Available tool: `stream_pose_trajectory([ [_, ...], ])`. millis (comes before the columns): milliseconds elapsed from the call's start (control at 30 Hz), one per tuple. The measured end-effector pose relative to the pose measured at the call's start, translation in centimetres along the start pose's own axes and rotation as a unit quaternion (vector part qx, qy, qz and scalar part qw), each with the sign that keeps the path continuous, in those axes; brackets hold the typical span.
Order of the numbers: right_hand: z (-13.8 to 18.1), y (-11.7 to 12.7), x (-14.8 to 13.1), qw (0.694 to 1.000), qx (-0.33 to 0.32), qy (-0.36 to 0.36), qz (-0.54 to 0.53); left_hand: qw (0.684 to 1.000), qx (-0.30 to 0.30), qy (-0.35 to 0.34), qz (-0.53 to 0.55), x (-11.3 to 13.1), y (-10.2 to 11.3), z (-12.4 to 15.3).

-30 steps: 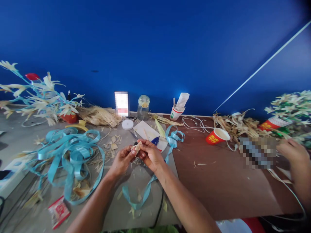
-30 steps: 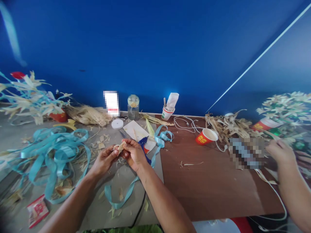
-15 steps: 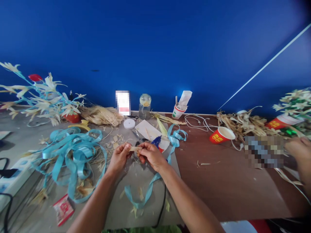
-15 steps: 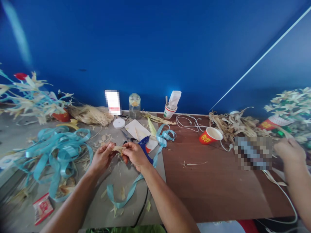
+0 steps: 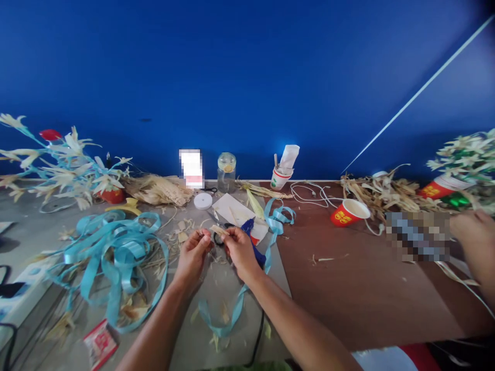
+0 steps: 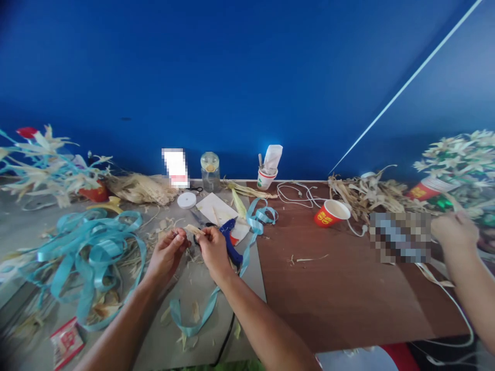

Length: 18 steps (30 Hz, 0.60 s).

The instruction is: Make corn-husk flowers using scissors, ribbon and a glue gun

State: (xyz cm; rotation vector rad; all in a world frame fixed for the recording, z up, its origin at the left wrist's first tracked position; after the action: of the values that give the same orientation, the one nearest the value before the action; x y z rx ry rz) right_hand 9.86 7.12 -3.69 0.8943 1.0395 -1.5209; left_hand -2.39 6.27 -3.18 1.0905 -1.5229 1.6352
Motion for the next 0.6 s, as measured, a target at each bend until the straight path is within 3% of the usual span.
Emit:
stream_pose_trajectory([
  [167, 1.0, -0.5, -0.1, 0.997, 0.002, 0.022, 0.071, 0.995, 0.007, -0.026, -0.101, -0.6, 0.4, 0.0],
  [400, 1.4, -1.4, 0.0, 0.992, -0.095, 0.023, 0.084, 0.998, 0.021, -0.024, -0.053, -0.4, 0.9, -0.3],
  [600, 1.4, -1.6, 0.0, 0.985, -0.154, 0.007, 0.082, 0.967, -0.017, -0.087, -0.238, 0.8, 0.7, -0.1],
])
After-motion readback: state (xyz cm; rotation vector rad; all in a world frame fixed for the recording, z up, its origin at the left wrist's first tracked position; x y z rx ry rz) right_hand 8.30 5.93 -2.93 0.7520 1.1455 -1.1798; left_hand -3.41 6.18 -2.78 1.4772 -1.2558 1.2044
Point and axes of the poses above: each hand's wrist, its own z-axis away from the middle knuckle, its own y-axis out of the back of the hand, x = y × z, the point moved 4 cm from there along -z, towards the middle knuckle, and after that the axes turned 9 degrees about -y, right-handed, at the moved point
